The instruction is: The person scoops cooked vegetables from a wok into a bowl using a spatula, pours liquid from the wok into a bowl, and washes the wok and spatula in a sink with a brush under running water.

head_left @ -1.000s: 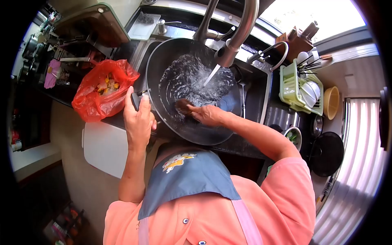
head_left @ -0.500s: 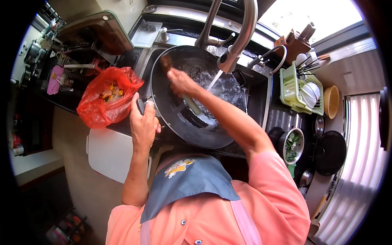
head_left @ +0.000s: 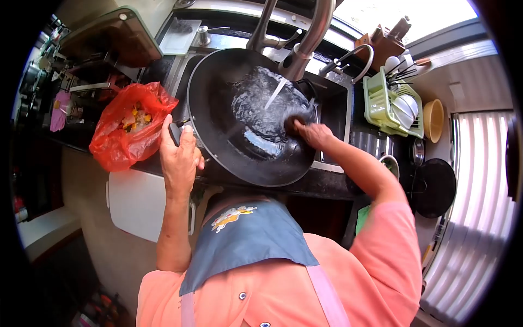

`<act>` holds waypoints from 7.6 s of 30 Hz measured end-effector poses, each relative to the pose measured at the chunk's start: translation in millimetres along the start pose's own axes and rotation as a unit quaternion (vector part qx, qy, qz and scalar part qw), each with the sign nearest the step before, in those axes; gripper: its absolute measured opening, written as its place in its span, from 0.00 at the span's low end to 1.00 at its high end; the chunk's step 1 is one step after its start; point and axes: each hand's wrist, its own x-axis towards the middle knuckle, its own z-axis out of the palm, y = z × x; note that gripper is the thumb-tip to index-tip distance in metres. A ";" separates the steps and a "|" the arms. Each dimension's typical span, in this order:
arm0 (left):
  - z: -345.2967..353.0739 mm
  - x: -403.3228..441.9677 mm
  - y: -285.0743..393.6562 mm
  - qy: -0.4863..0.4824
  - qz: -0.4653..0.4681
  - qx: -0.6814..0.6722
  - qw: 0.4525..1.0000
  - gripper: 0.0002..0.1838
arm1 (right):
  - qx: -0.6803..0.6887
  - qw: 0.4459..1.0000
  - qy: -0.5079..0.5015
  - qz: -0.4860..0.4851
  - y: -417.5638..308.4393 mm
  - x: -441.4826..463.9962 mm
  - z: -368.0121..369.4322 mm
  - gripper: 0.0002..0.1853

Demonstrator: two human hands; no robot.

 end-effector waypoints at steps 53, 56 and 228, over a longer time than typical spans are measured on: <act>-13.3 -2.2 -14.7 0.024 -0.036 -0.024 0.999 0.29 | 0.089 0.994 -0.040 -0.055 -16.3 48.1 -14.9 0.18; -12.5 -0.8 -14.7 0.021 -0.035 -0.027 0.999 0.29 | 0.227 0.961 -0.022 -0.155 -74.6 68.3 -5.8 0.22; 42.8 -28.0 30.9 -0.015 -0.096 -0.142 0.985 0.28 | 0.241 0.937 -0.119 -0.222 -42.2 -70.9 -62.5 0.18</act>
